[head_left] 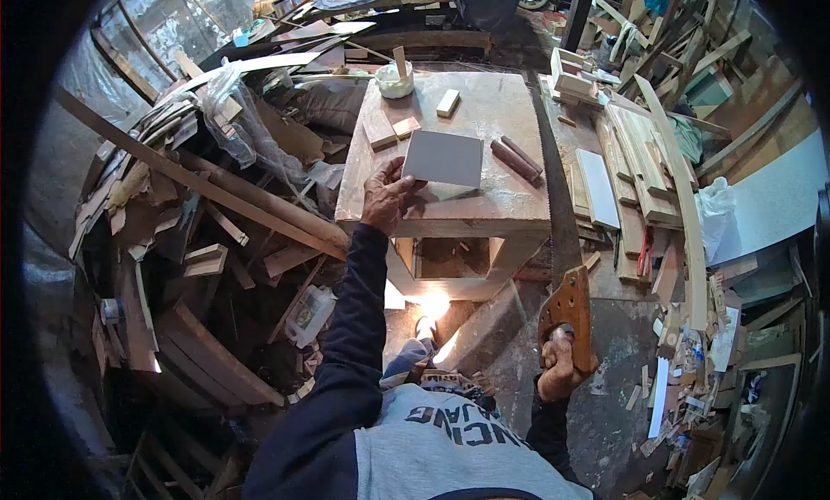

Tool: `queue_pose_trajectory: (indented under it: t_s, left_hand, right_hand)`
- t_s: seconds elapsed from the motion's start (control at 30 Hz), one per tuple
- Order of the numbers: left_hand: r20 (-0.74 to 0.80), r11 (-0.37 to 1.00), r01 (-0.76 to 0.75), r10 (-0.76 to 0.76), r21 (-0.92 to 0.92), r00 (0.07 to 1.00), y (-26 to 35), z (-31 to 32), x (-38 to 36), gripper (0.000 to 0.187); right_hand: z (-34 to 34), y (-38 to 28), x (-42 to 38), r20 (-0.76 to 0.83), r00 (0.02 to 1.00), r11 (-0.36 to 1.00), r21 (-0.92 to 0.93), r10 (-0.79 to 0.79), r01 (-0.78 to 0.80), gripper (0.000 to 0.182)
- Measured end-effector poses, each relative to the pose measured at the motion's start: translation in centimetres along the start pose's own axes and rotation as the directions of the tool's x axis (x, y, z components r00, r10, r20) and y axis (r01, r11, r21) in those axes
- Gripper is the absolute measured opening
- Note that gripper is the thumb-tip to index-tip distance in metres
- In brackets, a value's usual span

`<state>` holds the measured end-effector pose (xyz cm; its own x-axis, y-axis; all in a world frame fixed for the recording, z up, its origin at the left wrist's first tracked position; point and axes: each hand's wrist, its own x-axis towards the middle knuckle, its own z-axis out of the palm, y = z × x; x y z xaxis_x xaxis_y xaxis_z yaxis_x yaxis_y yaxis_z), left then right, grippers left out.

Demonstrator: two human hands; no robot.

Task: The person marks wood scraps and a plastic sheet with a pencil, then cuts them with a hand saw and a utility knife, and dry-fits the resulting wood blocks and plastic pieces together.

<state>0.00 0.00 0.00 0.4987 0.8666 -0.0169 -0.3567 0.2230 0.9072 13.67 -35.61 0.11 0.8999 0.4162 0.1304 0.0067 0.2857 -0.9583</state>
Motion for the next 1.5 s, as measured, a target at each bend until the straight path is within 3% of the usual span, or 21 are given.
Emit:
queue_pose_trajectory:
  t_s: [0.07, 0.17, 0.27, 0.77, 1.5]
  left_hand:
    - [-0.006, 1.0, 0.018, -0.017, 0.008, 1.0, 0.6, 0.6, -0.5, 0.041]
    - [-0.007, 0.998, -0.01, 0.01, -0.06, 1.0, -0.3, 0.3, 0.0, 0.04]
    - [-0.011, 1.0, -0.018, 0.018, -0.004, 1.0, -0.5, 0.2, 0.2, 0.045]
    - [-0.058, 1.0, 0.004, -0.004, 0.009, 0.998, -0.1, 0.7, 0.1, 0.042]
    - [-0.034, 0.999, -0.012, 0.013, 0.038, 0.999, -0.2, 0.5, 0.0, 0.043]
  right_hand:
    - [0.6, -0.7, 0.1, -0.008, 1.0, 1.0, -0.027, -0.014, 0.014, 0.006]
    - [0.1, -0.1, 0.1, -0.004, 0.999, 0.997, -0.062, -0.048, 0.048, 0.006]
    - [-0.2, 0.0, 0.1, -0.035, 0.999, 0.991, -0.132, 0.015, -0.019, 0.012]
    - [0.3, -0.4, -0.2, -0.039, 0.997, 0.997, -0.051, 0.059, -0.061, 0.015]
    - [0.1, -0.1, -0.4, -0.026, 0.997, 0.992, -0.099, 0.071, -0.073, 0.012]
